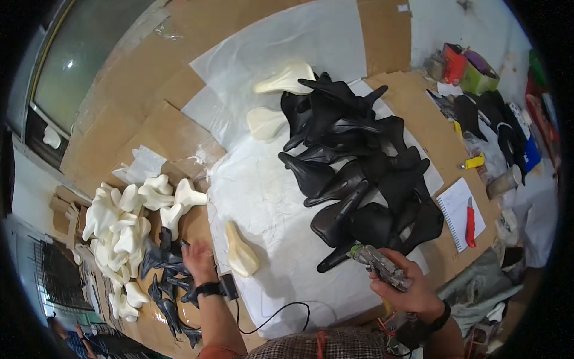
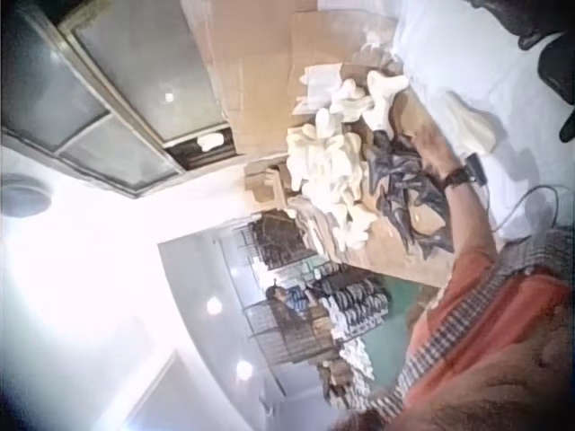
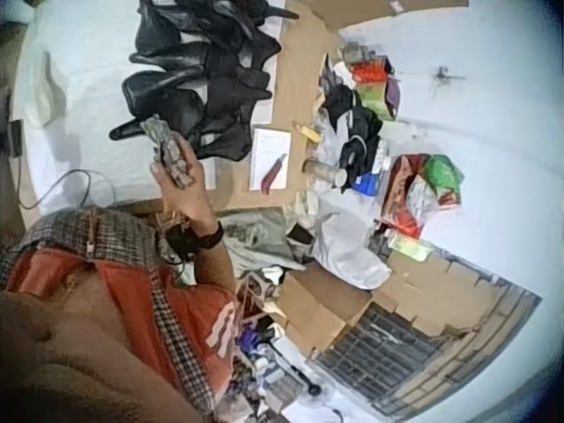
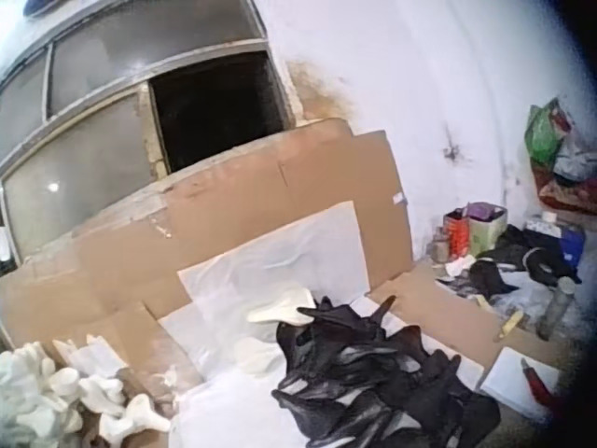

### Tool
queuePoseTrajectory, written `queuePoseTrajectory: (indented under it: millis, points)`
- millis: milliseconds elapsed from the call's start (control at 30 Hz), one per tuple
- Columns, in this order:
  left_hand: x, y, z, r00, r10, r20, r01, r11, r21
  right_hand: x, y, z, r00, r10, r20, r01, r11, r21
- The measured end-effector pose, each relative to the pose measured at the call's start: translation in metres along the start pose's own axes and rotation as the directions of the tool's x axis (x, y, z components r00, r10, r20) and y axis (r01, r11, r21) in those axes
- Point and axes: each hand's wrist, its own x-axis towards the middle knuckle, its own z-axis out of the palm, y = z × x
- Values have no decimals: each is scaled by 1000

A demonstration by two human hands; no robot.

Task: The person retrieves black bicycle seats from under a table and places them on the work surface. They then use a spray gun to apply a black coating to each seat individually, rotating them to cover all sides before placing them in a finished pile.

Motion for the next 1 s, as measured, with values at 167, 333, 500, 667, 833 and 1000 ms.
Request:
queuePoseTrajectory:
  millis: [167, 333, 500, 667, 833, 1000]
  points:
    - [8, -191, 54, 819, -563, 112, 332, 625, 706, 16, 18, -10, 998, 57, -11, -57, 998, -4]
    - [7, -294, 104, 847, -500, 184, -4, 339, 941, 17, 6, -21, 999, 27, 36, -27, 1000, 15]
    - [-13, -290, 128, 758, -647, 83, 81, 221, 972, 20, -2, -26, 999, -34, -6, 34, 999, -7]
    - [-12, -202, 114, 693, -677, 247, 111, 439, 892, 14, -11, -19, 991, -105, 83, 112, 989, -92]
    - [-25, -127, 73, 709, -673, 213, 141, 431, 891, 18, -21, 5, 968, -148, 203, 196, 951, -240]
    - [-42, -84, 27, 745, -651, 148, 148, 378, 914, 9, -35, 37, 924, -317, 214, 345, 932, -110]
